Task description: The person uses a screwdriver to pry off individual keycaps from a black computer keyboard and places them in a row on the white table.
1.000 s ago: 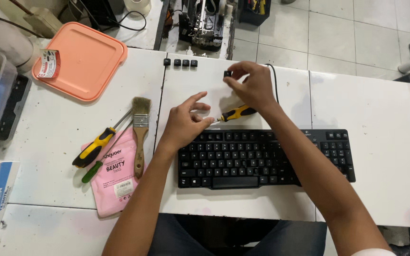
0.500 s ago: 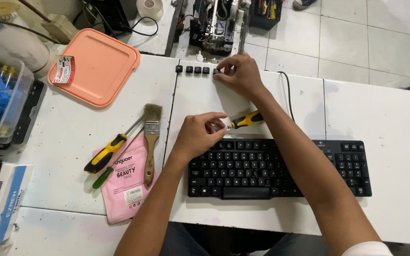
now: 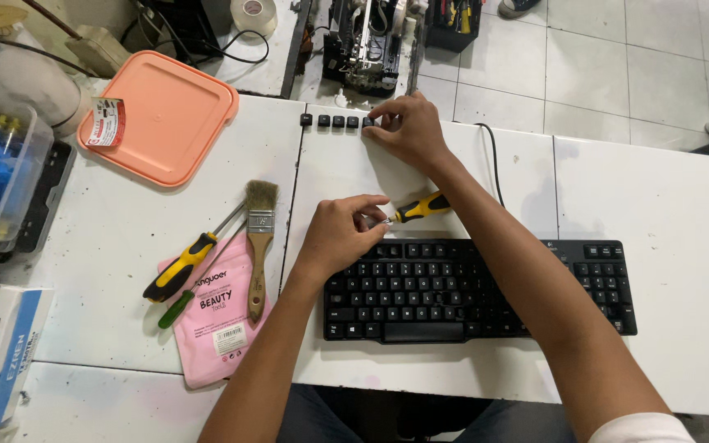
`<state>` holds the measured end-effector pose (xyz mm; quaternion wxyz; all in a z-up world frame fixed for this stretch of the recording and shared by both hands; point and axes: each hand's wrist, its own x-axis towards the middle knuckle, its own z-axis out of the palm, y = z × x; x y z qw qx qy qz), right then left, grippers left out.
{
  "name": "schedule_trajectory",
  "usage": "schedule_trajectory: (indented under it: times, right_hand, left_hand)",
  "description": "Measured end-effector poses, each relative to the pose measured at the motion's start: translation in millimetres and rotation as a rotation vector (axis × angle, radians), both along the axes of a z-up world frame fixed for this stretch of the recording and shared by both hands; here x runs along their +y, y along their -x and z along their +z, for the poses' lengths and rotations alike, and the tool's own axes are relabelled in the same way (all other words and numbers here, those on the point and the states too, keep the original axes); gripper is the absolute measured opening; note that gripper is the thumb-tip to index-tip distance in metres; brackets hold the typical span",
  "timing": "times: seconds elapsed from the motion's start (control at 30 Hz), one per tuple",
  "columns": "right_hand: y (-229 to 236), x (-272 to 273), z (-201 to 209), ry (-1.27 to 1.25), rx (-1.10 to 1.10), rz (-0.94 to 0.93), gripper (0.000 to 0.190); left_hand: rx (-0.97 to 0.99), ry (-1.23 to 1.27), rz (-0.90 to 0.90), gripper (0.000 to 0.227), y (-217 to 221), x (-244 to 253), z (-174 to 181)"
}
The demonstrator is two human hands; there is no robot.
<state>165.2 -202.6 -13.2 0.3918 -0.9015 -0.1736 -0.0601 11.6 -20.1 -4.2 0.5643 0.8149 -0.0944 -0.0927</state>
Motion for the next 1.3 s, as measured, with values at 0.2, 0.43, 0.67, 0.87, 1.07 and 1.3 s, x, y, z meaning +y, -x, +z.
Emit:
schedule_trajectory:
  times: [0.2,0.43,0.67,0.87,1.07,1.3]
  right_hand:
    - [-1,-2,0,-0.009,0.016,0.014,0.021]
    - [-1,-1,0,-0.004,0.01,0.024,0.022]
    - [3,0,5,-0.015,0.022,0.021,0.022]
    - [2,-1,3,-0.013,-0.002,0.03,0.024]
    - [-4,-7,-9,-0.023,-0.014,0.041,0.03]
    - [0,-23,1,-0.293,0.104,-0.018,0.029]
  left_hand:
    - [0.002,0.018,0.006,0.045,-1,0,-5]
    - [0.005,0.017,0.009,0.044,-2,0,-6]
    - [0.004,0.012,0.002,0.044,-1,1,-5]
    - [0.012,0.014,0.001,0.044,-2,1,-3]
    - [0.01,0.01,0.004,0.044,-1,0,0]
    - [0.037,-0.04,0.037,0.039,3,-1,12]
